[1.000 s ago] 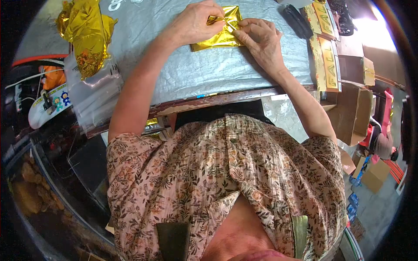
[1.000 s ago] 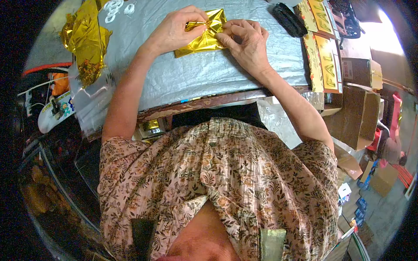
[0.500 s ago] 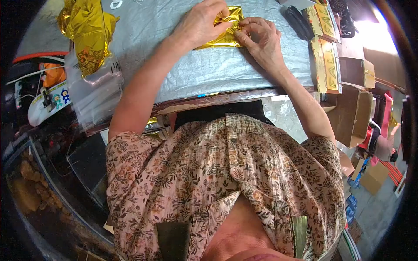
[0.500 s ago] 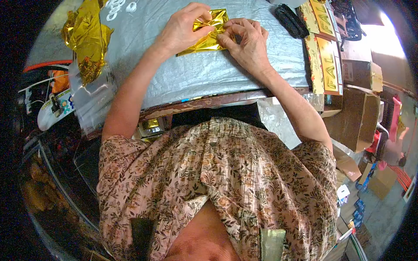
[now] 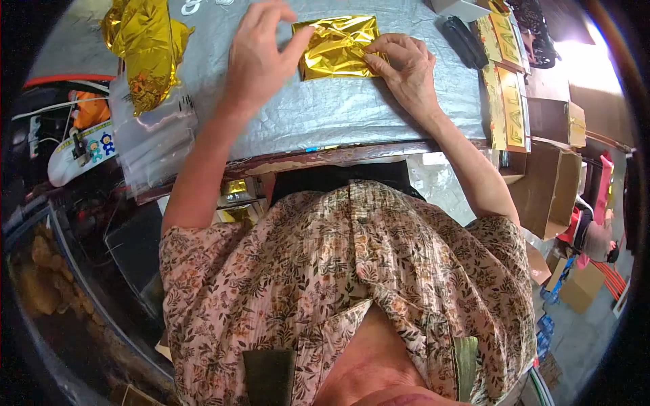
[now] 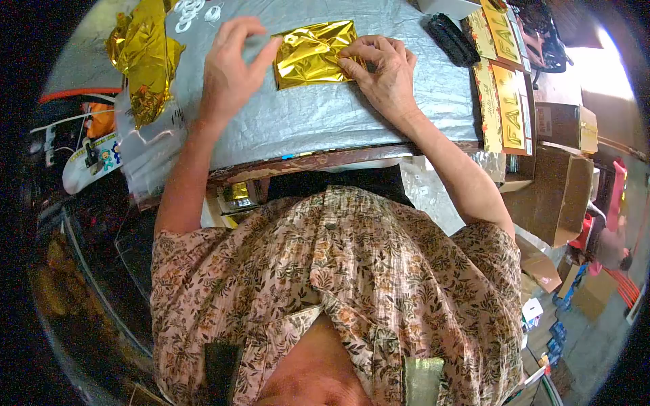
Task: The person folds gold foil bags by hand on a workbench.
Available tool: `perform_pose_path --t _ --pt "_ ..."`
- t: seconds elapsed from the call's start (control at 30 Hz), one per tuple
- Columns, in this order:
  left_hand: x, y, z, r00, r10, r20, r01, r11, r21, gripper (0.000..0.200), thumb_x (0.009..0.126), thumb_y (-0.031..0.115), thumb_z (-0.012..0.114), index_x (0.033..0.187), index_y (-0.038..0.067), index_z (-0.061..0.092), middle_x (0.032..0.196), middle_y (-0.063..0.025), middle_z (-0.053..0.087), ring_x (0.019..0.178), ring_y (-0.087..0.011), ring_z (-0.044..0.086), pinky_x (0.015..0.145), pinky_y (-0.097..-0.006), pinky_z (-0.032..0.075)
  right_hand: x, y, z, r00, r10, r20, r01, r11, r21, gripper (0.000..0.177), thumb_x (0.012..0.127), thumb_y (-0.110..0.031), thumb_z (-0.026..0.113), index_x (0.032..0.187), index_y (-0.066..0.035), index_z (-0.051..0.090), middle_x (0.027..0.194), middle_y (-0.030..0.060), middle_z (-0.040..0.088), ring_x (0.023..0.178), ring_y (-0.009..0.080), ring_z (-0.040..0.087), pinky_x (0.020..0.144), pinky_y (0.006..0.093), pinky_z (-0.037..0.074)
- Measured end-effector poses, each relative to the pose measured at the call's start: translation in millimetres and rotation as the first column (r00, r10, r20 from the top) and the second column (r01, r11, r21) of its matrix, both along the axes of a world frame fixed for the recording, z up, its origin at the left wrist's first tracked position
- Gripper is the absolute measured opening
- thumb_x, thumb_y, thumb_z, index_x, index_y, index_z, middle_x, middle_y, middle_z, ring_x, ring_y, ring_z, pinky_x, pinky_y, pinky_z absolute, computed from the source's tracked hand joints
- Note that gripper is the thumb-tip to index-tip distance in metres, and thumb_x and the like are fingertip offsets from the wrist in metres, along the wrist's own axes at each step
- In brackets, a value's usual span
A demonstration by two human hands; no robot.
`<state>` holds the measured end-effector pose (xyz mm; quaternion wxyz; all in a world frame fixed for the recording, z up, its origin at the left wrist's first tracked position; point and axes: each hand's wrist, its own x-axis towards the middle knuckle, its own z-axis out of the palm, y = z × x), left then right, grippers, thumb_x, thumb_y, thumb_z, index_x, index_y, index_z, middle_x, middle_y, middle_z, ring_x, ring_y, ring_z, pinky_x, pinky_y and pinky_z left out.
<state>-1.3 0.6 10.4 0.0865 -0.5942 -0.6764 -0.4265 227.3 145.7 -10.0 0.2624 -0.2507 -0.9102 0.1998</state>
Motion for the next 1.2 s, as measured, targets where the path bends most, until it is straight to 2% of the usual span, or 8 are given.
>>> perform_pose_path --t 0.07,0.13,0.57,0.67,0.73,0.83,1.03,1.2 --pt "5.8 -13.6 -13.5 0.993 0.069 -0.096 -0.071 0.997 -0.014 0.044 0.09 0.041 0.077 0.103 0.001 0.063 0.112 -0.0164 0.067 0.099 -0.0312 0.064 0.086 -0.0433 0.051 -0.6 -0.3 -1.3 1.0 0.001 -0.004 -0.001 1.0 -0.005 0.018 0.088 -0.027 0.079 0.101 -0.014 0.08 0.112 0.0011 0.072 0.111 0.0259 0.059 0.103 0.0425 0.041" --pt "24.8 -26.3 -16.1 0.982 0.158 -0.104 -0.178 0.955 -0.236 0.05 0.086 0.043 0.081 0.101 0.002 0.056 0.129 -0.0196 0.055 0.117 -0.0374 0.054 0.097 -0.0502 0.043 -0.1 1.8 -4.2 1.0 0.005 -0.024 -0.006 0.999 -0.036 0.018 0.088 -0.028 0.08 0.101 -0.015 0.08 0.113 0.0007 0.072 0.111 0.0254 0.058 0.103 0.0423 0.04" --pt "35.1 -34.3 -23.1 0.973 0.193 -0.129 -0.221 0.943 -0.25 0.063 0.081 0.043 0.085 0.119 0.007 0.051 0.146 -0.0182 0.046 0.131 -0.0373 0.046 0.103 -0.0553 0.035 2.7 1.2 -7.0 1.0 0.012 0.012 -0.012 1.0 -0.024 0.019 0.092 -0.028 0.076 0.109 -0.019 0.078 0.122 -0.0005 0.069 0.118 0.0245 0.054 0.107 0.0441 0.033" --pt "39.1 -32.2 -11.3 0.949 0.087 -0.304 -0.142 0.977 -0.161 0.062 0.084 0.039 0.083 0.13 0.011 0.053 0.141 -0.0109 0.051 0.132 -0.0285 0.048 0.106 -0.0513 0.034 1.2 -1.8 -6.9 1.0 -0.013 0.006 0.013 1.0 0.003 0.019 0.091 -0.027 0.076 0.108 -0.019 0.078 0.121 -0.0004 0.07 0.118 0.0246 0.054 0.107 0.0441 0.033" --pt "37.3 -29.6 -16.8 0.829 -0.182 -0.528 0.057 0.968 -0.245 0.046 0.092 0.032 0.073 0.133 0.016 0.059 0.144 -0.0019 0.054 0.134 -0.0215 0.05 0.109 -0.0473 0.032 0.4 -1.3 -7.2 1.0 -0.016 0.001 0.016 1.0 0.001 0.019 0.091 -0.026 0.076 0.108 -0.018 0.078 0.12 -0.0003 0.07 0.117 0.0251 0.055 0.106 0.0442 0.035" --pt "35.0 -21.0 -15.1 0.888 -0.283 -0.362 0.149 0.923 -0.356 0.049 0.098 0.027 0.066 0.146 0.018 0.055 0.152 0.002 0.052 0.141 -0.0172 0.047 0.113 -0.0479 0.03 0.2 -1.1 -7.2 1.0 -0.018 0.003 0.018 1.0 -0.001 0.019 0.091 -0.025 0.076 0.108 -0.018 0.078 0.119 0.0003 0.07 0.116 0.0256 0.056 0.105 0.0433 0.036" --pt "30.5 -10.4 -20.0 0.876 -0.28 -0.394 0.098 0.901 -0.423 0.058 0.106 0.036 0.053 0.16 0.018 0.039 0.163 -0.0009 0.042 0.151 -0.0198 0.037 0.126 -0.0528 0.014 0.6 -0.5 -8.3 1.0 -0.008 -0.015 0.008 1.0 -0.001 0.019 0.091 -0.024 0.076 0.109 -0.016 0.078 0.117 0.0014 0.07 0.112 0.0257 0.057 0.104 0.0409 0.038" --pt "26.1 -9.4 -27.8 0.884 -0.323 -0.337 0.122 0.857 -0.501 0.059 0.108 0.04 0.047 0.16 0.014 0.037 0.164 -0.0026 0.039 0.153 -0.0202 0.033 0.127 -0.0547 0.011 2.7 -0.7 -5.3 1.0 0.015 -0.013 -0.015 1.0 -0.013 0.021 0.092 -0.02 0.074 0.113 -0.014 0.076 0.119 0.0048 0.07 0.114 0.028 0.059 0.104 0.0453 0.04"
